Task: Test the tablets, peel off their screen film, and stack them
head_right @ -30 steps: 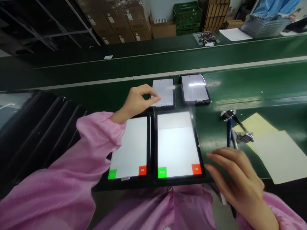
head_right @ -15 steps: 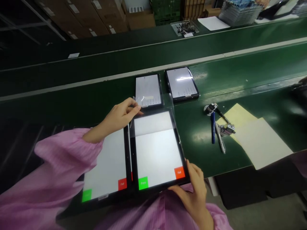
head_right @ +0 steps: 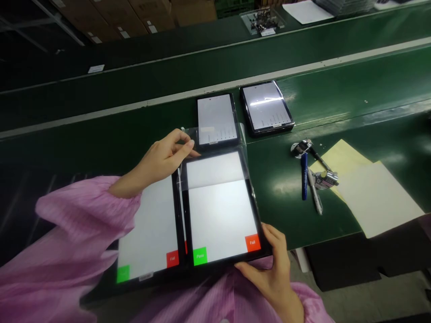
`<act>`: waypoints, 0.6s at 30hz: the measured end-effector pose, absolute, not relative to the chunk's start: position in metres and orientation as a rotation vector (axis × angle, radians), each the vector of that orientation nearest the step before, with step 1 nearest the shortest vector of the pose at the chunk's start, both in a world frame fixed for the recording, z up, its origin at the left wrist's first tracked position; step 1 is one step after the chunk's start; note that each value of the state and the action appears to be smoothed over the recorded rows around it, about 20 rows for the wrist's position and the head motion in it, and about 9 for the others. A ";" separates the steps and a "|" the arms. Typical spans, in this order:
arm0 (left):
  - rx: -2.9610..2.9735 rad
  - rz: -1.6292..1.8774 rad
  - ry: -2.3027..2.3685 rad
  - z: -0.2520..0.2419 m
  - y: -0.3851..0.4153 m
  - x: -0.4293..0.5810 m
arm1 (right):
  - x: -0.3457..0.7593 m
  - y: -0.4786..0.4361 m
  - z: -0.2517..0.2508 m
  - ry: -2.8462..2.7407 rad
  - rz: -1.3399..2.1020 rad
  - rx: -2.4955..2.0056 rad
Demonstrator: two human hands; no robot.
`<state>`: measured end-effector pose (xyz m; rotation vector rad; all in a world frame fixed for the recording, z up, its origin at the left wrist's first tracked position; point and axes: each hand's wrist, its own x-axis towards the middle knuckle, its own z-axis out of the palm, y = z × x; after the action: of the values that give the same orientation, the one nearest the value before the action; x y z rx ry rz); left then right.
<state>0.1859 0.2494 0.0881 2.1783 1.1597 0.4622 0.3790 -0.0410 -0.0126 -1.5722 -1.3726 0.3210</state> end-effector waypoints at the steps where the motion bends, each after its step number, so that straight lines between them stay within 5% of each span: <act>1: 2.145 0.498 1.135 0.088 0.250 0.185 | 0.383 -0.041 -0.012 -1.394 0.326 -1.580; 10: 2.015 1.006 0.946 0.112 0.252 0.177 | 0.432 -0.001 0.022 -1.472 0.351 -1.390; 18: 2.090 1.226 0.868 0.128 0.230 0.178 | 0.444 0.090 0.055 -2.152 0.138 -1.296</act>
<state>0.1781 0.2305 0.1276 2.0905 0.8680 1.2261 0.4441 0.0898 0.0552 -1.2957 -2.1523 0.1381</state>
